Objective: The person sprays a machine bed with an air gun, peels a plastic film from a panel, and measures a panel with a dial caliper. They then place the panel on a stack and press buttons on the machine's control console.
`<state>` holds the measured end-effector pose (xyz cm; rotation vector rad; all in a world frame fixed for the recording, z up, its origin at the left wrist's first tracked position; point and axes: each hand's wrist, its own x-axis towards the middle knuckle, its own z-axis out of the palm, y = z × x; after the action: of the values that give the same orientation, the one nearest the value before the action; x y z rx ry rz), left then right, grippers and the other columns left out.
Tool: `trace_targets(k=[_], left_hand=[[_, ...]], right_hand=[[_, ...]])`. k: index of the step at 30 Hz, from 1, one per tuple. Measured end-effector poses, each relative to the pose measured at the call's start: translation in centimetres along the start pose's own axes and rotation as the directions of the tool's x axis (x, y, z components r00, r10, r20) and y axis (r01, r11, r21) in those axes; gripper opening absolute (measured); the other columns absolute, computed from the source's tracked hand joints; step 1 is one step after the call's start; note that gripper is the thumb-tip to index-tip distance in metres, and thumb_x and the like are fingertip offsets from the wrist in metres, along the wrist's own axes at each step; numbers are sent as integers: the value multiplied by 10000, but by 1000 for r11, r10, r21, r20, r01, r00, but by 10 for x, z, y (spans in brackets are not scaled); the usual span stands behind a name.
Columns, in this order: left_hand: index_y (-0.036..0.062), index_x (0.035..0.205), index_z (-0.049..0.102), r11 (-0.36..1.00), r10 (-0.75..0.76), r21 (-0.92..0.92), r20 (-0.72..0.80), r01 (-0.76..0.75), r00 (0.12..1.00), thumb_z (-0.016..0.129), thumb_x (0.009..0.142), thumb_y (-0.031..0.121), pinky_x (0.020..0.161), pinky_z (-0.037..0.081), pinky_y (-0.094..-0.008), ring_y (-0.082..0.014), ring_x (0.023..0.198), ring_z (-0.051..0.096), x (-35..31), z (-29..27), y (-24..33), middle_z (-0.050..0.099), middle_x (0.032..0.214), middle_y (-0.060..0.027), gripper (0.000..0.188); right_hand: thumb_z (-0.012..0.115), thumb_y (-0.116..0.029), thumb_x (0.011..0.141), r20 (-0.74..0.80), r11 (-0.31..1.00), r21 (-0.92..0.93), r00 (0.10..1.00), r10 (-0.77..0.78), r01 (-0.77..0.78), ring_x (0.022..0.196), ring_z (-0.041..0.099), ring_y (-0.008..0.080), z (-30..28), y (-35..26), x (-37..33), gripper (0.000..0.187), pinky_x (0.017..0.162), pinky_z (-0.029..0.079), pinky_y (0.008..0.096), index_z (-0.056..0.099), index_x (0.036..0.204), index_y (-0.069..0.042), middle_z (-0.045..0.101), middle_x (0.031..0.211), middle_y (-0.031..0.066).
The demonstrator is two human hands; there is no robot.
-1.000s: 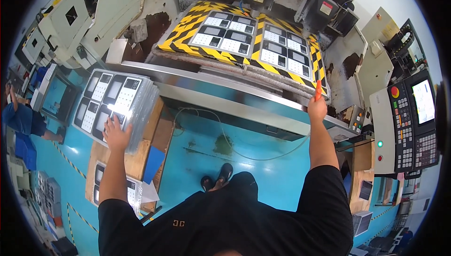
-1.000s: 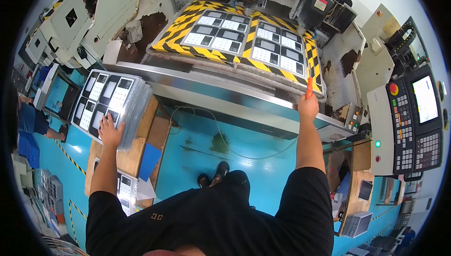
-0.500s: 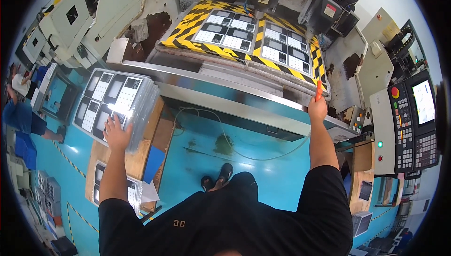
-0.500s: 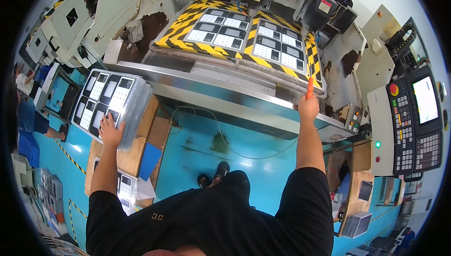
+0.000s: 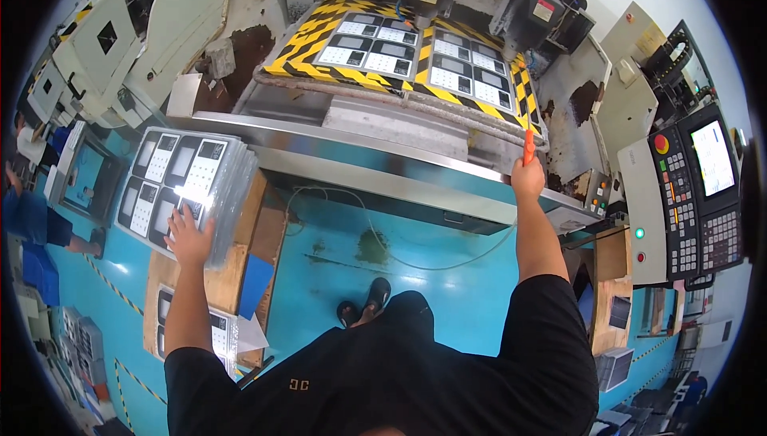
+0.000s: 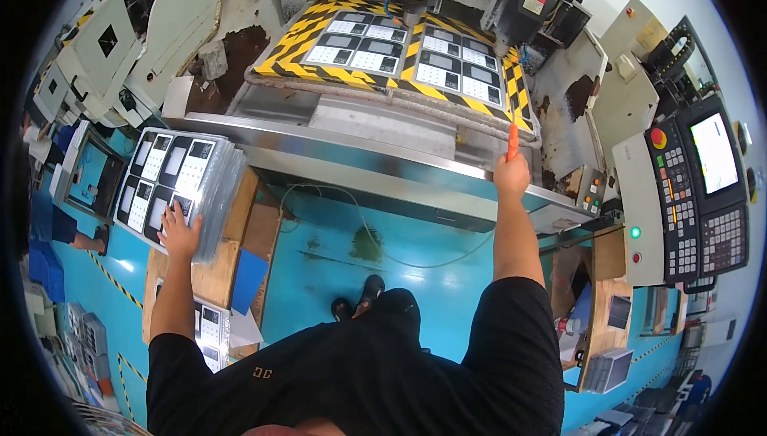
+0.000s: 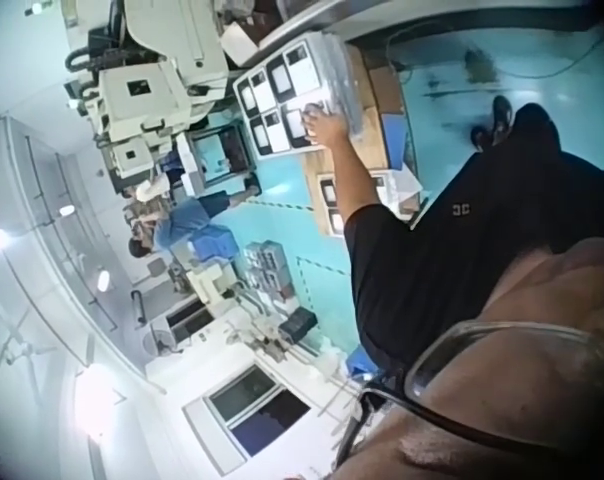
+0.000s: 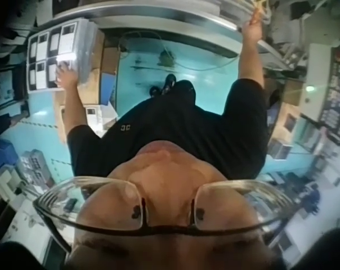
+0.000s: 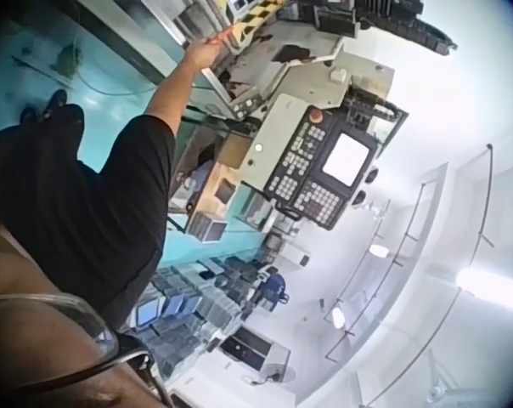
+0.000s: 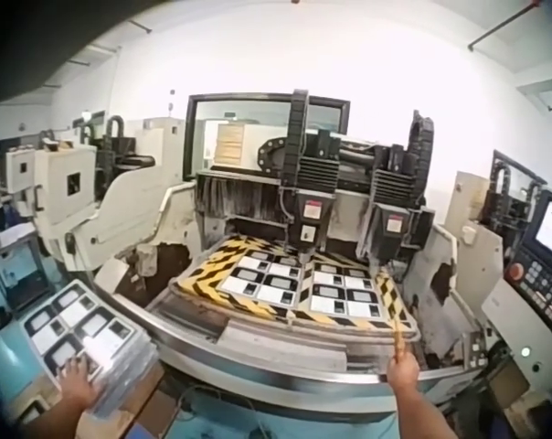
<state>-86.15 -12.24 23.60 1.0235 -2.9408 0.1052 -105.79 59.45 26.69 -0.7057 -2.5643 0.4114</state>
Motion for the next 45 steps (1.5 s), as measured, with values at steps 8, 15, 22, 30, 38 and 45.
trace_targets(k=[8, 15, 22, 30, 38, 45], left_hand=[[171, 1538, 244, 1000, 0, 20, 11, 0, 1000, 548, 870, 592, 1122, 172, -660, -373, 1471, 180, -4, 18, -15, 215, 1594, -160, 846], [167, 1547, 222, 1000, -7, 26, 12, 6, 1000, 536, 876, 600, 1126, 175, -651, -367, 1474, 175, -14, 25, -28, 206, 1599, -151, 858], [163, 1548, 215, 1000, -6, 23, -7, 7, 1000, 537, 876, 601, 1125, 177, -650, -369, 1472, 184, -24, 31, -40, 211, 1597, -155, 864], [160, 1545, 222, 1000, -1, 7, -15, 1, 1000, 543, 876, 596, 1124, 175, -652, -372, 1470, 187, -38, 38, -54, 213, 1596, -157, 861], [154, 1543, 229, 1000, 8, 8, -32, -7, 999, 539, 880, 587, 1121, 175, -657, -382, 1467, 188, -47, 39, -64, 223, 1590, -166, 850], [153, 1545, 224, 1000, 13, 0, -34, -13, 999, 537, 880, 591, 1117, 179, -662, -389, 1466, 184, -45, 37, -67, 221, 1590, -172, 855]], right_hand=[[570, -314, 874, -29, 1000, -23, 999, -22, 22, 931, 638, 429, 3, 9, -14, 315, 831, 493, 517, 615, 947, -11, 664, 968, 232], [572, -316, 870, -27, 999, -26, 999, -23, 23, 924, 642, 424, -1, 16, -32, 319, 821, 498, 515, 608, 956, -11, 666, 965, 231], [574, -311, 869, -27, 1000, -29, 1000, -10, 9, 923, 645, 424, -11, 17, -50, 316, 821, 499, 512, 614, 954, -9, 668, 968, 234], [572, -307, 871, -45, 1000, -25, 999, -16, 15, 928, 645, 426, -14, 25, -70, 310, 825, 496, 512, 620, 957, -13, 672, 964, 230], [570, -315, 870, -22, 1000, 7, 1000, 14, -14, 945, 632, 435, -21, 28, -80, 336, 836, 486, 514, 615, 972, 1, 665, 977, 244], [568, -322, 876, -37, 1000, -25, 999, 10, -10, 928, 646, 418, -23, 26, -77, 321, 824, 503, 506, 620, 950, -15, 667, 979, 226]])
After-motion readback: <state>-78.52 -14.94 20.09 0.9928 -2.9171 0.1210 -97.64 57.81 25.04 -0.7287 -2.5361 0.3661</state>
